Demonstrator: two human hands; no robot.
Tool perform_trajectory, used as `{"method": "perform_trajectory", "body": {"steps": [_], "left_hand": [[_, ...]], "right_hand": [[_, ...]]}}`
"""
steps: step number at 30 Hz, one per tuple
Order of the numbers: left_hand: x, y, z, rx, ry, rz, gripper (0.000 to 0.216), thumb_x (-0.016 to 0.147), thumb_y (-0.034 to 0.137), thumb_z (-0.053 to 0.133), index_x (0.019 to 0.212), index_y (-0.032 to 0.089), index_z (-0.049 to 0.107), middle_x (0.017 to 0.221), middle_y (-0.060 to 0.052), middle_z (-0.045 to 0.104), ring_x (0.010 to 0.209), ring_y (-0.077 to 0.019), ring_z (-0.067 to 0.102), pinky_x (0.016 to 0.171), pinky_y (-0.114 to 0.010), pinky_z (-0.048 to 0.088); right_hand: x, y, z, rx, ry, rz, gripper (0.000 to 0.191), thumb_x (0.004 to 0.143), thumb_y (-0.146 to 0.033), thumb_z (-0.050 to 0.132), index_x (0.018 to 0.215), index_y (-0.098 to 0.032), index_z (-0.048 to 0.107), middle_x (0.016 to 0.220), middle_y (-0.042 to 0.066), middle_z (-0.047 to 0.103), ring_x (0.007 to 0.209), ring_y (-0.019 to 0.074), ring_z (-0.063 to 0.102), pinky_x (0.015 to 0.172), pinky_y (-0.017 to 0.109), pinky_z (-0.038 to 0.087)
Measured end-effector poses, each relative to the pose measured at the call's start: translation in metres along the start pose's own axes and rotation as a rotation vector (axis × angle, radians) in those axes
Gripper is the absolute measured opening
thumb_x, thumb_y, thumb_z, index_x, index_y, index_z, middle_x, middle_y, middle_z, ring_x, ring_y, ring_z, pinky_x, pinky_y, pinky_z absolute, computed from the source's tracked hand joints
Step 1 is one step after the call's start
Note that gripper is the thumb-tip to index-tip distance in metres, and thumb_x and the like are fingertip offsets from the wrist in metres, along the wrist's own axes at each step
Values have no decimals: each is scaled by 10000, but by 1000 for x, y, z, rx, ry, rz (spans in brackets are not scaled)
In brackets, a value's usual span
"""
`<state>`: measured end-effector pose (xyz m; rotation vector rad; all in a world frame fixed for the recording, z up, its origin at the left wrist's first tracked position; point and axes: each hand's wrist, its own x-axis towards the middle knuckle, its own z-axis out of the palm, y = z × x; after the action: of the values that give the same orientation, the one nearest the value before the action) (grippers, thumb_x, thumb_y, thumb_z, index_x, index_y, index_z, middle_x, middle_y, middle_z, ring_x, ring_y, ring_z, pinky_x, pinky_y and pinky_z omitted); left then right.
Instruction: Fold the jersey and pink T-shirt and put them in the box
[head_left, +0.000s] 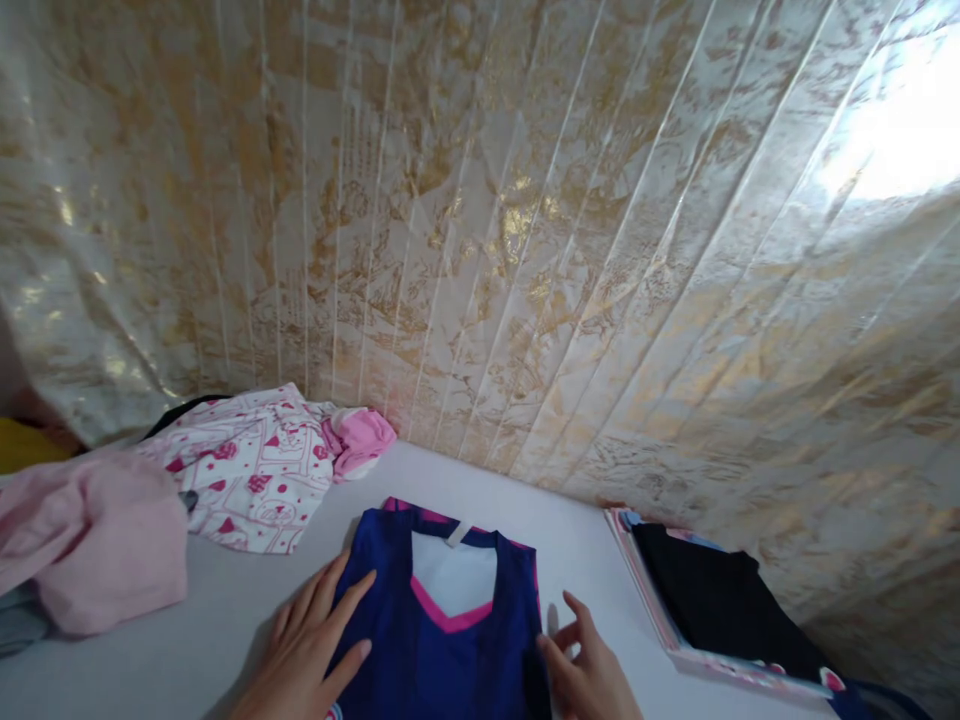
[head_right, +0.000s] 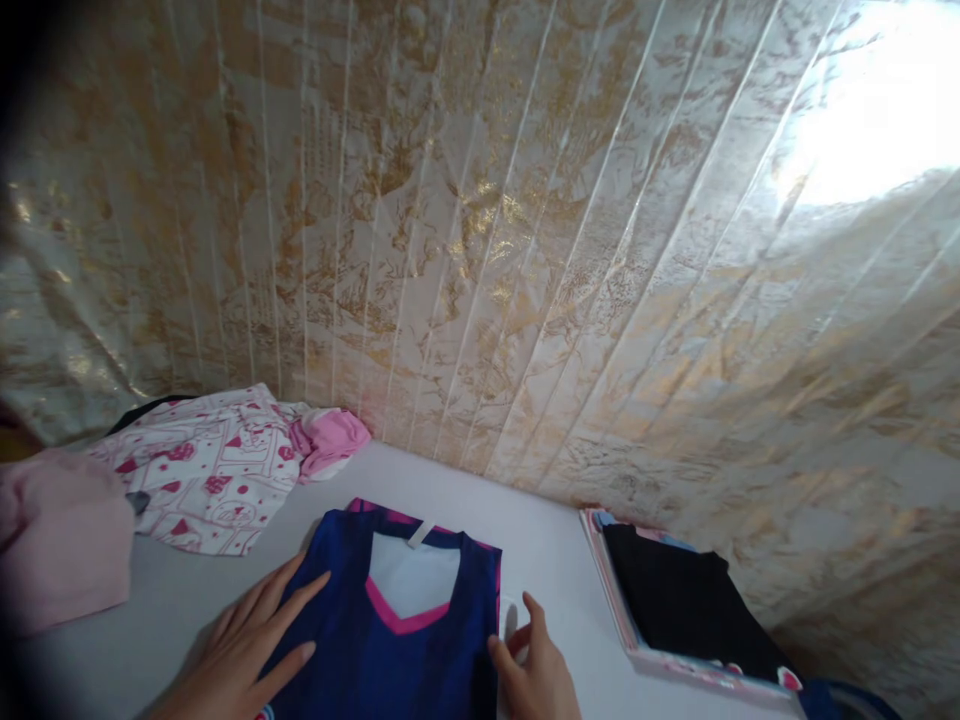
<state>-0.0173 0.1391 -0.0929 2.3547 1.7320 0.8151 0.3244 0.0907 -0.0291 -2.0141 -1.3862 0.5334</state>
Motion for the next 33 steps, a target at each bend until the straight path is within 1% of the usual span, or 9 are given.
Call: {"method": "perform_trajectory", "body": {"steps": [4, 7, 11, 14, 17, 20, 24, 29, 33], "left_hand": [[1, 1, 2, -27, 13, 108, 487, 904, 315, 454, 1389, 335, 477, 1564, -52, 274, 1365, -295, 368, 1058, -473, 388], [15, -1, -4, -59, 28, 120, 524, 849, 264, 503, 1369, 329, 485, 1573, -34, 250, 1371, -302, 357, 1072, -479, 378], [52, -7, -15, -178, 23, 53, 491, 830, 279, 493, 1320, 242, 505, 1475, -93, 412, 1323, -292, 435, 1068, -459, 397], [85, -8, -21, -291, -3, -40, 501, 822, 301, 478, 1309, 184, 472, 1342, -121, 536, 1224, -283, 540, 1023, -428, 450], [109, -6, -24, -282, -71, -93, 496, 802, 262, 471, 1284, 144, 473, 1312, -148, 561, 1180, -287, 575, 1019, -429, 440], [120, -5, -28, -257, -147, -70, 412, 803, 209, 451, 1204, 150, 527, 1259, -135, 603, 1147, -265, 594, 1010, -398, 428], [129, -2, -37, -266, -231, -20, 335, 774, 144, 426, 1058, 200, 595, 1120, -64, 672, 1083, -229, 619, 961, -339, 432], [143, 3, -52, -424, -370, 40, 376, 749, 156, 412, 1058, 204, 621, 1089, -36, 690, 1044, -222, 626, 936, -318, 437], [150, 6, -60, -428, -428, 13, 398, 672, 167, 473, 1032, 185, 642, 1114, -54, 688, 1096, -255, 599, 986, -344, 405]], "right_hand": [[-6, 13, 17, -184, -38, -106, 553, 795, -282, 479, 1339, -187, 456, 764, 8, 675, 686, 203, 680, 652, 284, 466], [-9, 22, 18, -289, -102, -99, 564, 806, -161, 391, 1369, -188, 413, 808, 6, 688, 736, 184, 687, 666, 267, 448], [-4, 14, 3, -340, -167, -83, 513, 847, -184, 374, 1356, -231, 424, 915, 6, 705, 772, 171, 691, 670, 256, 447], [12, -17, -1, -322, -91, -137, 424, 900, -290, 383, 1314, -231, 455, 981, 24, 695, 813, 175, 689, 705, 256, 463], [37, -48, 7, -379, -18, -142, 388, 907, -288, 405, 1266, -170, 493, 1046, 81, 680, 869, 200, 684, 740, 276, 470], [57, -60, 18, -452, -22, -133, 381, 865, -174, 441, 1236, -136, 521, 1094, 115, 668, 935, 207, 673, 776, 270, 457], [68, -50, 22, -431, -60, -142, 421, 803, -44, 392, 1160, -177, 570, 968, 63, 686, 914, 175, 663, 761, 243, 430], [70, -37, 21, -446, -16, -153, 224, 857, -167, 435, 1019, -221, 581, 969, 38, 631, 780, 165, 642, 642, 251, 397], [74, -35, 19, -398, 1, -184, 93, 816, -178, 443, 841, -233, 512, 874, 11, 606, 741, 158, 620, 635, 248, 387]]}}
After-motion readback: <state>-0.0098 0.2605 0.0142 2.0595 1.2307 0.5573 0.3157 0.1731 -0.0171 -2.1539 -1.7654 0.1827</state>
